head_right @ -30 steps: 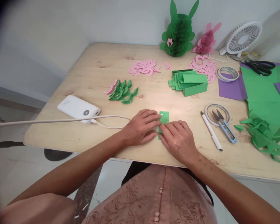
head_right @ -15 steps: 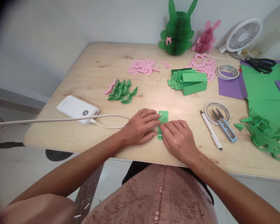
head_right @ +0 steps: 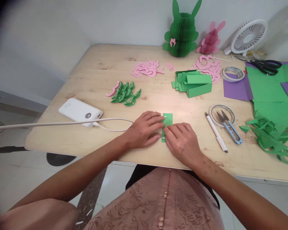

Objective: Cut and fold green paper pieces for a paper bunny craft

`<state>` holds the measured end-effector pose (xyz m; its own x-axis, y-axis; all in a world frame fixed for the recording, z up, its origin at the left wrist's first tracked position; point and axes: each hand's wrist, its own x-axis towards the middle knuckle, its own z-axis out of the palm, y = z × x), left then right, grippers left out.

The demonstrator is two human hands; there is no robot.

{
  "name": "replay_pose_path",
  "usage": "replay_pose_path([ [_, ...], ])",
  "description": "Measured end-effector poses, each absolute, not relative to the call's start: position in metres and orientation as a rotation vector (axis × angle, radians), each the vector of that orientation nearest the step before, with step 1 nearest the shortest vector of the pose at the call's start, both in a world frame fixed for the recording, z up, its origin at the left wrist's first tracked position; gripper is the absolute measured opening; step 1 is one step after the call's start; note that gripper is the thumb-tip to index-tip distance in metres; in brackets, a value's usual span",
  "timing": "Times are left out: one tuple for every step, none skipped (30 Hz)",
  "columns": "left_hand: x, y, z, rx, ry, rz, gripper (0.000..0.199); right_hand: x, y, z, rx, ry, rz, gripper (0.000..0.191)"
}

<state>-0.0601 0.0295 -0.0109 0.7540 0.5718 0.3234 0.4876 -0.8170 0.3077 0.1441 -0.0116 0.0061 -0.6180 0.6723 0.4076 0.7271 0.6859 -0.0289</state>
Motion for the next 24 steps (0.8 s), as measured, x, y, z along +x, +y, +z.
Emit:
replay_pose_path([
  [-0.0600,0.0295,-0.0109,2.750,0.841,0.603,0.029,0.1441,-0.0115,0.0061,-1.091,-2.512,-0.202,0.016],
  [-0.0599,0.0295,-0.0111,2.753,0.844,0.602,0.029,0.1441,-0.0115,0.0060,-1.090,-2.512,-0.210,0.015],
  [-0.0598,0.0295,-0.0113,2.757,0.845,0.602,0.029,0.1440,-0.0115,0.0060,-1.088,-2.514,-0.216,0.015],
  [-0.0598,0.0295,-0.0115,2.760,0.845,0.600,0.029,0.1440,-0.0114,0.0059,-1.087,-2.516,-0.223,0.015],
  [-0.0597,0.0295,-0.0118,2.763,0.845,0.601,0.030,0.1440,-0.0114,0.0059,-1.085,-2.518,-0.229,0.015],
  [-0.0597,0.0295,-0.0120,2.765,0.844,0.604,0.030,0.1440,-0.0114,0.0059,-1.085,-2.520,-0.236,0.014],
  [-0.0596,0.0295,-0.0122,2.766,0.843,0.610,0.030,0.1440,-0.0113,0.0058,-1.086,-2.520,-0.239,0.014],
  [-0.0596,0.0295,-0.0124,2.765,0.842,0.616,0.030,0.1440,-0.0113,0.0058,-1.088,-2.521,-0.240,0.015],
  [-0.0596,0.0295,-0.0124,2.763,0.840,0.620,0.030,0.1439,-0.0113,0.0059,-1.090,-2.521,-0.237,0.015],
  [-0.0597,0.0295,-0.0124,2.760,0.839,0.624,0.029,0.1439,-0.0113,0.0059,-1.091,-2.522,-0.233,0.015],
  [-0.0597,0.0296,-0.0123,2.758,0.838,0.624,0.029,0.1439,-0.0114,0.0059,-1.091,-2.522,-0.229,0.015],
  [-0.0598,0.0297,-0.0121,2.755,0.836,0.622,0.029,0.1439,-0.0114,0.0060,-1.090,-2.522,-0.228,0.015],
  [-0.0598,0.0298,-0.0119,2.751,0.834,0.621,0.029,0.1439,-0.0115,0.0061,-1.086,-2.521,-0.230,0.015],
  [-0.0599,0.0299,-0.0117,2.748,0.832,0.621,0.029,0.1438,-0.0115,0.0062,-1.083,-2.520,-0.234,0.015],
  [-0.0600,0.0301,-0.0114,2.745,0.830,0.622,0.029,0.1438,-0.0115,0.0063,-1.080,-2.521,-0.238,0.015],
  [-0.0600,0.0303,-0.0111,2.741,0.828,0.623,0.028,0.1438,-0.0114,0.0064,-1.079,-2.521,-0.240,0.015],
  [-0.0600,0.0305,-0.0107,2.737,0.825,0.624,0.028,0.1437,-0.0114,0.0065,-1.077,-2.521,-0.241,0.015],
  [-0.0599,0.0306,-0.0102,2.731,0.824,0.626,0.028,0.1436,-0.0113,0.0067,-1.076,-2.520,-0.242,0.015],
  [-0.0597,0.0307,-0.0098,2.724,0.825,0.628,0.028,0.1435,-0.0112,0.0068,-1.076,-2.520,-0.242,0.015],
  [-0.0594,0.0308,-0.0093,2.718,0.826,0.632,0.029,0.1434,-0.0111,0.0069,-1.076,-2.521,-0.245,0.016],
  [-0.0590,0.0307,-0.0089,2.711,0.829,0.636,0.029,0.1432,-0.0111,0.0071,-1.076,-2.522,-0.250,0.016],
  [-0.0586,0.0306,-0.0085,2.706,0.833,0.641,0.029,0.1430,-0.0110,0.0072,-1.078,-2.523,-0.255,0.016],
  [-0.0581,0.0304,-0.0082,2.702,0.838,0.643,0.029,0.1428,-0.0110,0.0074,-1.079,-2.525,-0.259,0.016],
  [-0.0575,0.0301,-0.0080,2.699,0.844,0.643,0.028,0.1426,-0.0110,0.0076,-1.082,-2.524,-0.261,0.016],
])
